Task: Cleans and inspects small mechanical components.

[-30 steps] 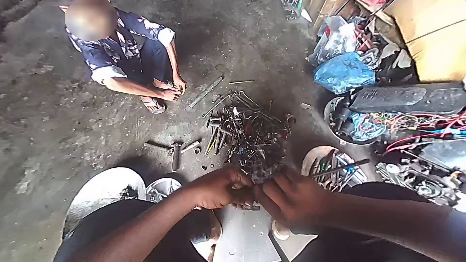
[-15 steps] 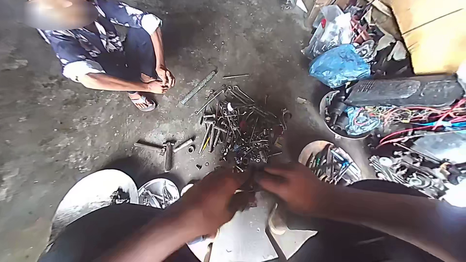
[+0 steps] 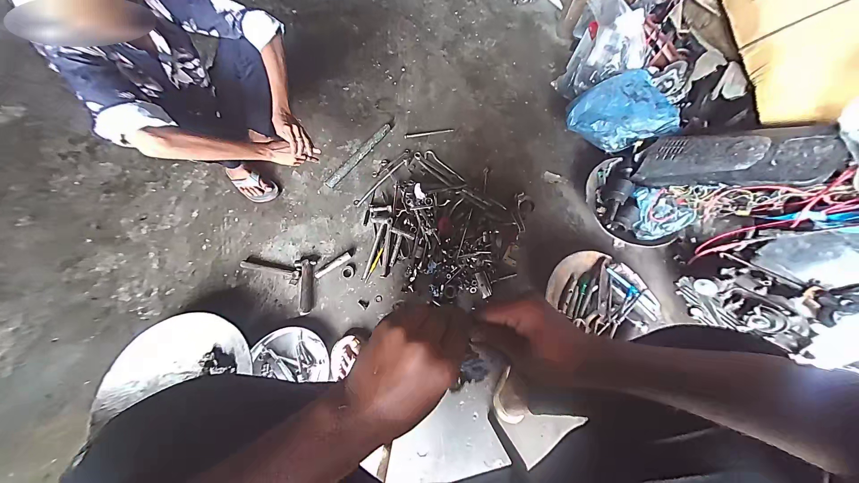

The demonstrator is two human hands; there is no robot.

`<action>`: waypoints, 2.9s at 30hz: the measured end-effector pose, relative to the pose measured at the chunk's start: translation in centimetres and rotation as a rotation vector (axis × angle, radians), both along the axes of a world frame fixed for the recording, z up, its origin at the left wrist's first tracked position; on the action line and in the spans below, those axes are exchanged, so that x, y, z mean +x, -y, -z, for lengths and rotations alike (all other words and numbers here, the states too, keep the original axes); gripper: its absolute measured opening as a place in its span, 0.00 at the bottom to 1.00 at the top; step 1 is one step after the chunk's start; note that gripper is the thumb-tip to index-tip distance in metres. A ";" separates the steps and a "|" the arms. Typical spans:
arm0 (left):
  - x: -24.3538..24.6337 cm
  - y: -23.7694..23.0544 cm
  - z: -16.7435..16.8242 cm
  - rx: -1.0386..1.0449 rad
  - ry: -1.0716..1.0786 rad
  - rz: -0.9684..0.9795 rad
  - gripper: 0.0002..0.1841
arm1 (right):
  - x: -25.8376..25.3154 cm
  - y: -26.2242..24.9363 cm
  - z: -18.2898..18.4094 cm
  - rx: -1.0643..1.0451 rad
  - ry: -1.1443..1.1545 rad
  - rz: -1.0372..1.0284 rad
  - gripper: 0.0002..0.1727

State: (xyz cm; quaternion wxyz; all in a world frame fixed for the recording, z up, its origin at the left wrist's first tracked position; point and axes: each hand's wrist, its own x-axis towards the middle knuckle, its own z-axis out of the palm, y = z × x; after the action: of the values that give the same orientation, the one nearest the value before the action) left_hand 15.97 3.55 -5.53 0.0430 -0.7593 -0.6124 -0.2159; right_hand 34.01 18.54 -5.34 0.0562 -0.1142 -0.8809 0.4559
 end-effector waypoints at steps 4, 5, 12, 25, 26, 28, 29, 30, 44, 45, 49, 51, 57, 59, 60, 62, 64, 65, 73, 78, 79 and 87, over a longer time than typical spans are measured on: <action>-1.7 -1.3 -2.1 0.317 -0.106 0.055 0.12 | -1.4 -0.5 -2.9 -1.069 0.178 0.217 0.15; -2.3 -1.8 -2.4 0.370 -0.084 0.072 0.11 | -1.4 -0.6 -3.5 -1.151 0.183 0.216 0.15; -7.4 -2.3 -3.2 0.216 0.822 -0.211 0.15 | -0.9 -2.2 -4.6 -0.867 0.046 0.099 0.15; -5.1 -2.2 -3.0 0.108 1.337 0.185 0.17 | -2.0 -1.7 -6.4 -0.547 -0.054 0.309 0.21; -5.1 -2.2 -3.0 0.108 1.335 0.200 0.16 | -2.2 -1.8 -6.4 -0.546 -0.031 0.329 0.21; -5.0 -2.2 -3.0 0.100 1.330 0.225 0.16 | -2.5 -1.7 -6.3 -0.536 -0.001 0.342 0.21; -4.9 -2.1 -3.1 0.095 1.326 0.230 0.15 | -2.7 -1.7 -6.2 -0.529 0.001 0.334 0.21; -4.9 -2.0 -3.1 0.087 1.328 0.238 0.14 | -2.9 -1.8 -6.0 -0.532 -0.010 0.313 0.20; -3.9 -1.9 -2.6 -0.026 1.363 0.389 0.11 | -4.6 -0.5 -5.6 -0.764 -0.150 0.049 0.11; -3.8 -1.9 -2.6 -0.019 1.375 0.372 0.12 | -4.7 -0.4 -5.6 -0.775 -0.156 0.062 0.11; -3.3 -1.9 -2.4 -0.093 1.540 0.308 0.33 | -5.2 -0.3 -5.2 -0.663 -0.161 0.223 0.12; -2.8 -1.9 -1.9 -0.190 1.600 0.284 0.47 | -5.6 -0.3 -4.8 -0.566 -0.160 0.320 0.12; 0.6 -2.3 -0.9 -0.279 1.729 -0.034 0.49 | -6.3 -0.3 -4.0 -0.403 -0.121 0.375 0.13; 0.8 -2.6 -0.4 -0.261 1.673 -0.091 0.23 | -6.5 -0.4 -4.3 -0.469 -0.078 0.422 0.11; 0.6 -2.6 -0.4 -0.264 1.628 -0.112 0.14 | -6.5 -0.7 -4.3 -0.494 -0.072 0.436 0.11; -0.2 -2.4 -0.9 -0.246 1.555 -0.169 0.07 | -6.4 -1.6 -3.8 -0.502 -0.055 0.463 0.11; -1.3 -2.0 -1.9 -0.175 1.545 -0.221 0.10 | -6.2 -2.7 -3.2 -0.469 -0.055 0.524 0.11; -1.7 -1.8 -2.3 -0.113 1.567 -0.259 0.10 | -6.1 -3.2 -3.0 -0.427 -0.052 0.550 0.11; -7.0 0.2 -5.1 0.188 1.540 -0.457 0.13 | -4.4 -5.5 -1.9 -0.241 -0.144 0.510 0.14; -5.9 -0.3 -4.1 0.002 1.348 -0.395 0.05 | -4.2 -5.0 -2.5 -0.272 -0.229 0.381 0.15; -5.3 -0.5 -3.9 -0.046 1.342 -0.383 0.07 | -4.3 -4.8 -2.6 -0.296 -0.245 0.355 0.15; -3.1 -1.2 -3.0 -0.253 1.377 -0.179 0.21 | -4.3 -3.0 -3.3 -0.089 -0.393 0.134 0.16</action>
State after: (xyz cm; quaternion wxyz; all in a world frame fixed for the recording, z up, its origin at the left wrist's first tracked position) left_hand 12.89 4.78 -2.52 -0.4253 -0.3960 -0.5809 -0.5699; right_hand 29.69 21.58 -2.04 0.2520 -0.0839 -0.8225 0.5030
